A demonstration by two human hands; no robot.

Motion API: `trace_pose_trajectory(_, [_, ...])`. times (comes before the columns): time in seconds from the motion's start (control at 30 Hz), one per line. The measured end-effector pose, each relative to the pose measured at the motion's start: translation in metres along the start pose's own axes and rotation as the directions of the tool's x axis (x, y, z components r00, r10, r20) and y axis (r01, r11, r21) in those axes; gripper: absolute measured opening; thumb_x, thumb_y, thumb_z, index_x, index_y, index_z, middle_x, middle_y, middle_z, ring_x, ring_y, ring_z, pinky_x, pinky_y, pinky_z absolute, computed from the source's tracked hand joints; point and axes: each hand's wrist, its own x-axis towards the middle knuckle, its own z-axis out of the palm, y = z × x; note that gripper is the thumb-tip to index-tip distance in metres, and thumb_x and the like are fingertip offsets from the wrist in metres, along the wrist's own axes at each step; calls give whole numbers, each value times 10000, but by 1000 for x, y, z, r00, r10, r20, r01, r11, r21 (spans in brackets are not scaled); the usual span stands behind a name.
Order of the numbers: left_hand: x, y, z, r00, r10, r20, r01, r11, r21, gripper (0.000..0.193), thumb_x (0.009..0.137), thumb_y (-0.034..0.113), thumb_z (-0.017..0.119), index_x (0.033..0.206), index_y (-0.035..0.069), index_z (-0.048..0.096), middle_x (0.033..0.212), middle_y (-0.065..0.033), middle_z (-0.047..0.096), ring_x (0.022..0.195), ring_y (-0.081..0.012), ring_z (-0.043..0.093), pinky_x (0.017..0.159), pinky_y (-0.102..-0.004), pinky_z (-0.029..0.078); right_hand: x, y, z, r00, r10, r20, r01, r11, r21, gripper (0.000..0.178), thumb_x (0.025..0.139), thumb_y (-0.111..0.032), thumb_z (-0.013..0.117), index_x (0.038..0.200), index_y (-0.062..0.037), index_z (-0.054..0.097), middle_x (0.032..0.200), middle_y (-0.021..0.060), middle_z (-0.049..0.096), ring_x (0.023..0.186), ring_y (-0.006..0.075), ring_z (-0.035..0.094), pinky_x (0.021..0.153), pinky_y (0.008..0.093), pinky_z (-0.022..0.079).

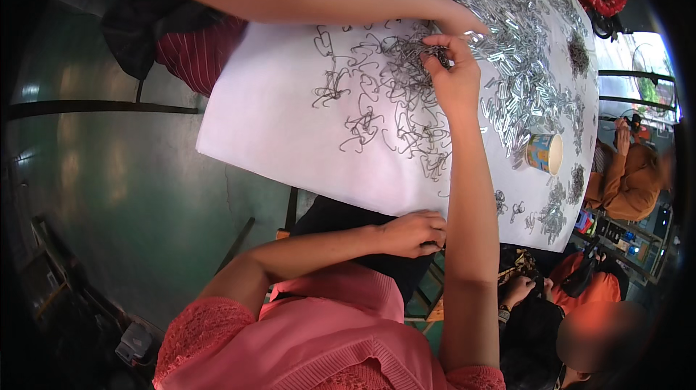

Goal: The person sits at a table and repeatedly picks up small metal paperclips from a large pile. They manipulate the clips with their hands, linking them together to form a chain. The person occasionally lifts the chain to check its length or hangs it on a nearby metal rack before returning to the table to continue the assembly.

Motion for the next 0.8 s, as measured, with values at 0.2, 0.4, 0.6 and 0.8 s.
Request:
trace_pose_trajectory(0.2, [-3, -2, -4, 999, -11, 47, 15, 997, -80, 101, 766, 85, 684, 812, 68, 596, 963, -54, 583, 924, -255, 558, 864, -379, 450, 4, 9, -21, 980, 193, 43, -198, 953, 230, 227, 750, -19, 642, 973, -46, 679, 861, 56, 685, 745, 129, 599, 695, 262, 462])
trace_pose_trajectory(0.4, [0, 0, -5, 999, -11, 33, 13, 997, -76, 101, 768, 70, 686, 799, 66, 590, 902, -51, 558, 881, -246, 559, 827, -367, 458, 24, 8, -26, 966, 242, 87, -257, 917, 304, 293, 781, -36, 659, 1074, -35, 645, 997, 78, 667, 815, 118, 598, 716, 236, 453])
trace_pose_trajectory(0.6, [1, 1, -4, 999, -7, 37, 9, 998, -61, 109, 768, 72, 690, 807, 65, 588, 917, -52, 562, 895, -248, 562, 833, -365, 460, 23, 21, -29, 989, 56, 135, -51, 998, -39, 348, 842, -47, 582, 1189, -76, 586, 1190, 139, 591, 1119, 309, 567, 931, 371, 446])
trace_pose_trajectory(0.8, [-2, -1, -3, 999, -12, 49, 14, 999, -48, 113, 769, 82, 692, 808, 65, 587, 931, -51, 561, 898, -246, 563, 842, -365, 458, -56, 40, -37, 981, -109, 163, 168, 898, -406, 265, 778, 40, 553, 992, -74, 658, 1088, 107, 608, 1046, 297, 569, 847, 413, 465])
